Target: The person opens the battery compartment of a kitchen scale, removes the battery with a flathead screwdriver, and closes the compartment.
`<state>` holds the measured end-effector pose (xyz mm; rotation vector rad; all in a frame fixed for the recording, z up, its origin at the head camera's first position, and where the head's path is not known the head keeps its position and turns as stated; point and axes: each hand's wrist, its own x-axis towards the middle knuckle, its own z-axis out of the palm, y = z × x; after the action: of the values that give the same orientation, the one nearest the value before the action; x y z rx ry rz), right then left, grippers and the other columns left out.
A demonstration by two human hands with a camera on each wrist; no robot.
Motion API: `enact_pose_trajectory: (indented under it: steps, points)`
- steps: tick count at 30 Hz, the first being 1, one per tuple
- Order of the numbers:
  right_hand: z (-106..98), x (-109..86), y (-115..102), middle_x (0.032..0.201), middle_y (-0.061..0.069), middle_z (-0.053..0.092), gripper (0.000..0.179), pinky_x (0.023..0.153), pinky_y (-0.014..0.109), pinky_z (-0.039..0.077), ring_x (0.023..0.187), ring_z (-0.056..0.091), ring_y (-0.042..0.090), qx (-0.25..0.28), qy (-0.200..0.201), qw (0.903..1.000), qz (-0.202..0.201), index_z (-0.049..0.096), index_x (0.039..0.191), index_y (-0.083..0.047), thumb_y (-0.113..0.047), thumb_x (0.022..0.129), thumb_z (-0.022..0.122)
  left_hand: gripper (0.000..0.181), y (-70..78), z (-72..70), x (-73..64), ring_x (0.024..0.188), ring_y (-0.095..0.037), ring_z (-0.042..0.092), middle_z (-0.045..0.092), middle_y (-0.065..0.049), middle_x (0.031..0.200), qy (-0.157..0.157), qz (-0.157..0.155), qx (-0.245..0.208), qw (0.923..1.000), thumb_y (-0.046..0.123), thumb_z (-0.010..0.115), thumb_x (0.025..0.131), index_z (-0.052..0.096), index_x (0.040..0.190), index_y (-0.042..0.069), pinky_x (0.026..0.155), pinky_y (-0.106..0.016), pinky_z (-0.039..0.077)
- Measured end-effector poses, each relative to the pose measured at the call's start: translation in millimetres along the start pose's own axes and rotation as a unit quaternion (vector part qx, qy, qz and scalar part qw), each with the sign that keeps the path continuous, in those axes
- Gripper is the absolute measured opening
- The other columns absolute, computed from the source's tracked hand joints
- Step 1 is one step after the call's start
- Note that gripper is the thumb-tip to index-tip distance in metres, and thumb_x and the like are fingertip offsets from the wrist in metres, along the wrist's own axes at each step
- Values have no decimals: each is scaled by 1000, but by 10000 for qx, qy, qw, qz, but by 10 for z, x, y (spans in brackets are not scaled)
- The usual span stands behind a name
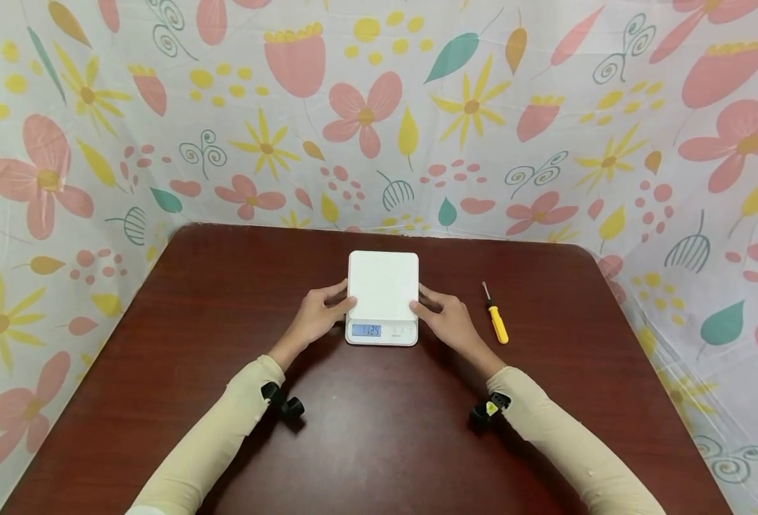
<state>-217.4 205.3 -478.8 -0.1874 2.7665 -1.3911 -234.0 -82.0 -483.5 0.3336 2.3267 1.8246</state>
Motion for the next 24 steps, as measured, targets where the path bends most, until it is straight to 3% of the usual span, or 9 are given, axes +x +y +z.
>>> enact_pose_trajectory:
  steps: [6,10,15,24]
  points:
    - [-20,-52,-55,136,12,65,57,91,44,61,126,62,26,1088,81,9937,245,54,149,-23,-35,97,73,57,-33,-51,23,99,-26,74,65,-19,134,-112,529,-320,9980,17,72,98,50,150,9,83,-39,63]
    - [-55,-75,-117,137,14,64,57,93,47,59,126,63,27,1429,49,9892,312,54,149,-20,-32,97,74,56,-9,-81,15,100,-26,74,68,-18,129,-70,758,-314,9966,17,74,96,53,148,10,80,-35,63]
    - [-112,-93,-140,134,13,67,60,96,40,58,130,60,24,1240,7,9921,175,55,148,-17,-32,94,77,58,59,-128,7,103,-25,73,71,-15,126,-91,1104,-96,9938,15,77,94,55,148,10,82,-29,62]
    - [-232,-118,-153,128,14,70,63,80,18,56,125,63,29,645,66,9959,-636,58,145,-7,-32,92,80,60,177,-183,-10,104,-20,73,73,-9,124,14,1489,258,9885,16,82,89,59,145,15,85,-26,60]
